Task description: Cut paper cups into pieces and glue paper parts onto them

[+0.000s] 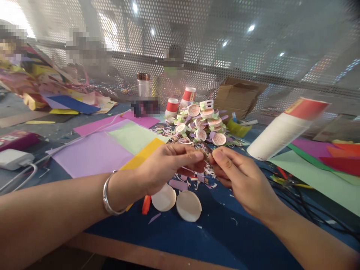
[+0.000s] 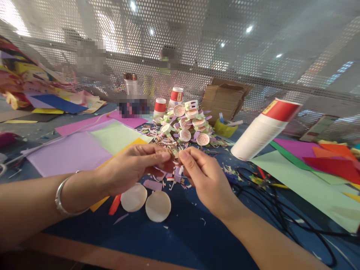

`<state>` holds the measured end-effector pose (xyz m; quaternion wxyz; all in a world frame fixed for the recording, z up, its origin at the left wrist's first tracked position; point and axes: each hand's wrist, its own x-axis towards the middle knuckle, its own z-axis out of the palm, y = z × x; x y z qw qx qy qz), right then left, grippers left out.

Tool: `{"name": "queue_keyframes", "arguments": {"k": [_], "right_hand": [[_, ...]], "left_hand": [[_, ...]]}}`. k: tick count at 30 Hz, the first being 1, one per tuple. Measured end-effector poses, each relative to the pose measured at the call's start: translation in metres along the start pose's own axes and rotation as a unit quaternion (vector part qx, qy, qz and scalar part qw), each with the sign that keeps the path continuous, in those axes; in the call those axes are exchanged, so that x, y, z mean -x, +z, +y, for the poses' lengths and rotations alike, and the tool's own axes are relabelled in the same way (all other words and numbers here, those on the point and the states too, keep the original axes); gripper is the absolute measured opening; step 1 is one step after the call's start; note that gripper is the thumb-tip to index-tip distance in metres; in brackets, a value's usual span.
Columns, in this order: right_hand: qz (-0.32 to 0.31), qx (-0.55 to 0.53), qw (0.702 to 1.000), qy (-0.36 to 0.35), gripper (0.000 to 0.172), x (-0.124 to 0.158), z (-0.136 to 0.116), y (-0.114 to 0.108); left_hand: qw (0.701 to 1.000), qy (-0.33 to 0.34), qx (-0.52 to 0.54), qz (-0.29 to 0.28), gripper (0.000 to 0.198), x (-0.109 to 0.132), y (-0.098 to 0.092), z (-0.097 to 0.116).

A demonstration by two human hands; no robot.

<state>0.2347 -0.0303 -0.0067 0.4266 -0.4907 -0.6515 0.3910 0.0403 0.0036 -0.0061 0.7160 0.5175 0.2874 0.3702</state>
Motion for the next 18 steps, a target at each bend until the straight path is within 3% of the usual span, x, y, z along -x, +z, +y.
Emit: {"name": "queue_keyframes", "arguments": {"k": [3,10,18], "right_hand": [[0.003,-0.053,0.998,0.029,0.04,-0.0021,0.0047,-0.0009],[-0.042,0.011,0.999,-0.008,0.04,-0.001,0.0037,0.0],[-0.043,0.053,0.997,-0.023,0.037,0.0015,-0.0003,-0.0003]], "left_hand": [[0.999,0.023,-0.005,0.044,0.017,-0.0048,-0.0074,0.0017],[0.997,0.037,-0.061,0.028,0.014,-0.0031,-0.0057,0.0023],[0.997,0.039,-0.071,0.009,0.012,-0.0036,-0.0065,0.0012]]}}
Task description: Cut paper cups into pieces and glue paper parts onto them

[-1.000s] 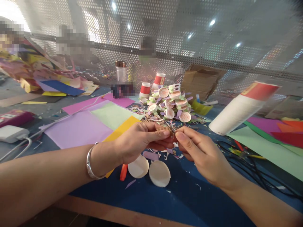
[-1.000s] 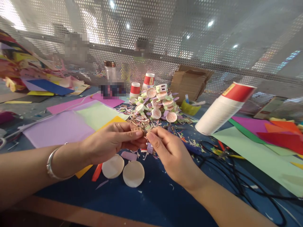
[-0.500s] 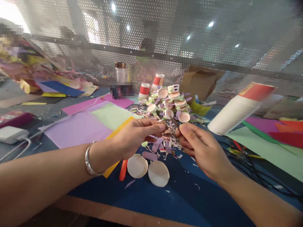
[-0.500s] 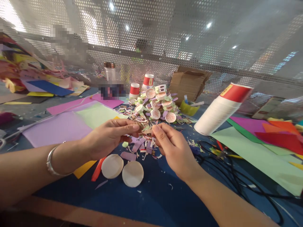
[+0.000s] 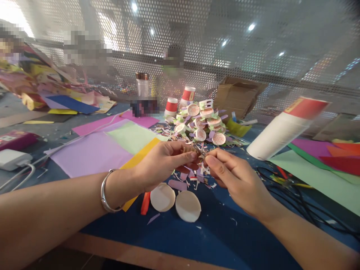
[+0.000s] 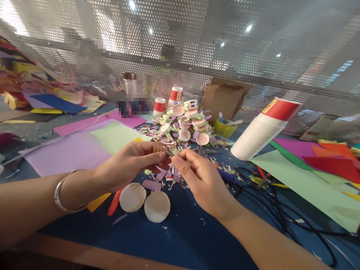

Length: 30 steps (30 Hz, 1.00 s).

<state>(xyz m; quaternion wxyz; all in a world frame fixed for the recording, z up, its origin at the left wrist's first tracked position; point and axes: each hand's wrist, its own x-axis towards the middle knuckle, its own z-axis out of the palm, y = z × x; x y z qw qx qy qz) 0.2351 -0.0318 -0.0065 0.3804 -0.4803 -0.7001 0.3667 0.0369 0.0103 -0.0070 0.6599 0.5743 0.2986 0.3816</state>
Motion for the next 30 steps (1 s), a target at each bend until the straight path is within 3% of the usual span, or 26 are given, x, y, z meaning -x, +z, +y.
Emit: {"name": "queue_keyframes", "arguments": {"k": [14,24,30], "right_hand": [[0.016,0.042,0.999,-0.017,0.04,0.0006,-0.0017,-0.0016],[0.027,0.04,0.999,0.003,0.039,0.0008,-0.0009,-0.0027],[0.03,0.035,0.999,0.001,0.041,0.0011,-0.0011,-0.003]], "left_hand": [[0.998,-0.02,0.061,0.028,0.016,0.0022,0.0022,0.0006],[0.999,0.016,-0.047,0.02,0.021,0.0025,0.0026,0.0022],[0.999,0.035,-0.026,0.021,0.02,0.0024,0.0024,0.002]]}}
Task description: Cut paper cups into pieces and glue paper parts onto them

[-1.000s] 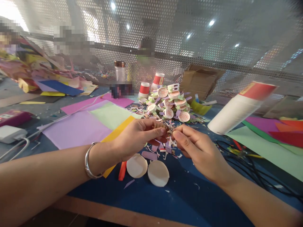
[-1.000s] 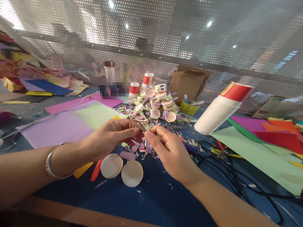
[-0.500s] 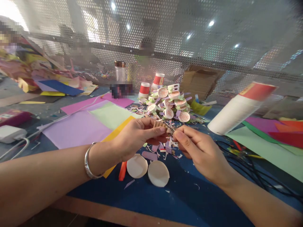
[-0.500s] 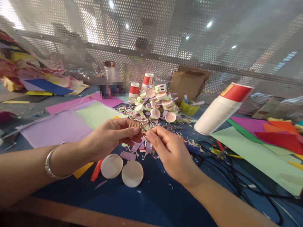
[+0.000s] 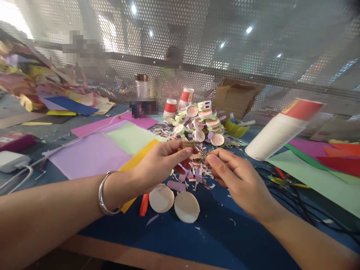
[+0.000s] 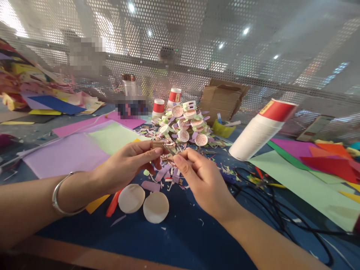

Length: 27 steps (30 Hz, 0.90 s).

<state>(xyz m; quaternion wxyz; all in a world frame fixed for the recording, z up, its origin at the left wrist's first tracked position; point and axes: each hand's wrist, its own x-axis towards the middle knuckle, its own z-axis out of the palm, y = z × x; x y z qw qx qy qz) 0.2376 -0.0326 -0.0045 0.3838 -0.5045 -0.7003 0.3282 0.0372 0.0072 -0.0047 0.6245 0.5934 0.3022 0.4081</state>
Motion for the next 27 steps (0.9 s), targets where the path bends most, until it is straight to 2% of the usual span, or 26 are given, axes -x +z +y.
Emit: {"name": "queue_keyframes", "arguments": {"k": [3,7,10,17,24,27], "right_hand": [[0.004,-0.002,1.0,0.003,0.041,-0.0005,0.0001,-0.0001],[-0.005,-0.005,1.0,0.003,0.039,0.001,-0.0007,-0.0002],[-0.008,-0.004,1.0,-0.003,0.038,0.002,-0.0014,-0.0002],[-0.006,-0.007,1.0,-0.013,0.037,0.0012,0.0004,-0.0011],[0.01,-0.023,1.0,-0.007,0.039,0.0016,0.0002,-0.0003],[0.024,-0.025,0.999,0.0,0.038,0.0007,0.0002,-0.0013]], "left_hand": [[1.0,-0.005,-0.003,-0.01,0.021,0.0007,-0.0005,0.0005],[0.997,-0.011,-0.027,-0.074,0.023,0.0025,-0.0005,0.0014],[0.996,-0.023,-0.006,-0.091,0.025,0.0036,0.0004,0.0015],[0.993,-0.079,0.08,-0.042,0.017,0.0044,0.004,-0.0001],[0.993,-0.059,0.106,-0.011,0.015,0.0018,0.0012,-0.0024],[0.998,-0.039,0.053,-0.015,0.014,0.0004,-0.0011,-0.0019]]}}
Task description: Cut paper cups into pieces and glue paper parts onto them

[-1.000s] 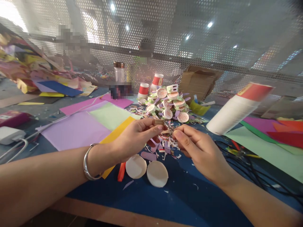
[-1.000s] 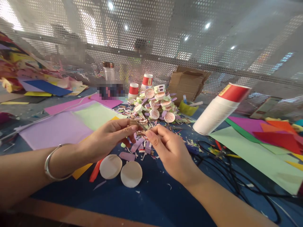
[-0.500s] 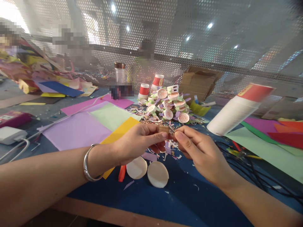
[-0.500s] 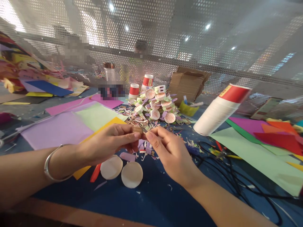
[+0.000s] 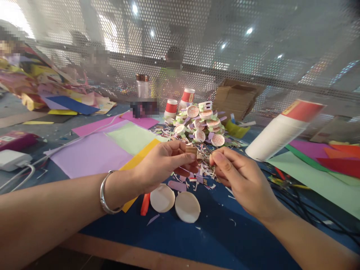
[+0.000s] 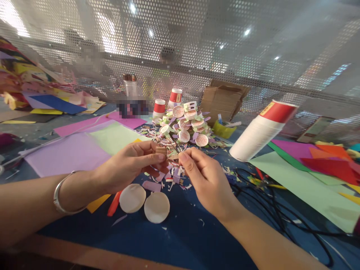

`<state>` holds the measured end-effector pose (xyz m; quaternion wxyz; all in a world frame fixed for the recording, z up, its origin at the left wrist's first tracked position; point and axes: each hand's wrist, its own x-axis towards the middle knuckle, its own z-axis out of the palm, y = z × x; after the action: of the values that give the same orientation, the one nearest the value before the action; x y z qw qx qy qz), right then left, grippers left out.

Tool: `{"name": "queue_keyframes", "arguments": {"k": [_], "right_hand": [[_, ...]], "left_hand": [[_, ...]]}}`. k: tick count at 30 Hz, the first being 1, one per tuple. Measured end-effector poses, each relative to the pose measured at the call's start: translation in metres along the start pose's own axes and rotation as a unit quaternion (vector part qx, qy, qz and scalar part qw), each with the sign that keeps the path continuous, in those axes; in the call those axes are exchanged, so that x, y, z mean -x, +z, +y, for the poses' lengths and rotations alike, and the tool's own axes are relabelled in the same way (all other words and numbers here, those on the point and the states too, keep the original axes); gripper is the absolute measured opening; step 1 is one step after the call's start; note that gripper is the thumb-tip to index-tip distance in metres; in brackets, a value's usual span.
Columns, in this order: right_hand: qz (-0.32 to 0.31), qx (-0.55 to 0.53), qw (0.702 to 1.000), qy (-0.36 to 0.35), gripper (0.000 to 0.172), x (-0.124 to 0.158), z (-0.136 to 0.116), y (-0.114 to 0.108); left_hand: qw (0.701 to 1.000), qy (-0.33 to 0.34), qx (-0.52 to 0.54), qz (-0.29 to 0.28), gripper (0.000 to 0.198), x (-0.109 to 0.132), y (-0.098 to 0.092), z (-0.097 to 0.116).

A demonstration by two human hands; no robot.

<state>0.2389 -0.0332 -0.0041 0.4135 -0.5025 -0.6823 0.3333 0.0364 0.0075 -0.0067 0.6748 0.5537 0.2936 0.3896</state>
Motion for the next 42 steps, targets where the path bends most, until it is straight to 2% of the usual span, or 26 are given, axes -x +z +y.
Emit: {"name": "queue_keyframes", "arguments": {"k": [5,12,18,23,28,36,42], "right_hand": [[-0.024,0.032,0.999,-0.002,0.04,-0.002,0.001,-0.001],[-0.034,0.039,0.999,0.001,0.039,-0.001,-0.001,-0.002],[-0.029,0.068,0.997,-0.008,0.039,0.0,-0.003,-0.001],[-0.031,0.095,0.995,-0.028,0.036,0.001,-0.007,-0.001],[-0.045,0.103,0.993,-0.037,0.033,0.002,-0.01,-0.001],[-0.049,0.108,0.991,-0.054,0.034,0.001,-0.009,-0.004],[-0.047,0.104,0.992,-0.06,0.036,0.002,-0.008,-0.004]], "left_hand": [[0.996,0.03,-0.089,-0.002,0.015,-0.001,-0.002,0.002],[0.994,0.054,-0.093,0.031,0.022,0.0,-0.003,0.002],[0.996,0.054,-0.062,0.033,0.02,-0.001,-0.004,0.002],[0.99,0.056,-0.132,-0.014,0.019,-0.001,-0.003,0.002],[0.989,0.022,-0.134,-0.054,0.016,0.001,0.0,0.003],[0.992,0.026,-0.106,-0.062,0.015,0.0,-0.001,0.004],[0.995,-0.004,-0.082,-0.064,0.017,0.001,0.0,0.004]]}}
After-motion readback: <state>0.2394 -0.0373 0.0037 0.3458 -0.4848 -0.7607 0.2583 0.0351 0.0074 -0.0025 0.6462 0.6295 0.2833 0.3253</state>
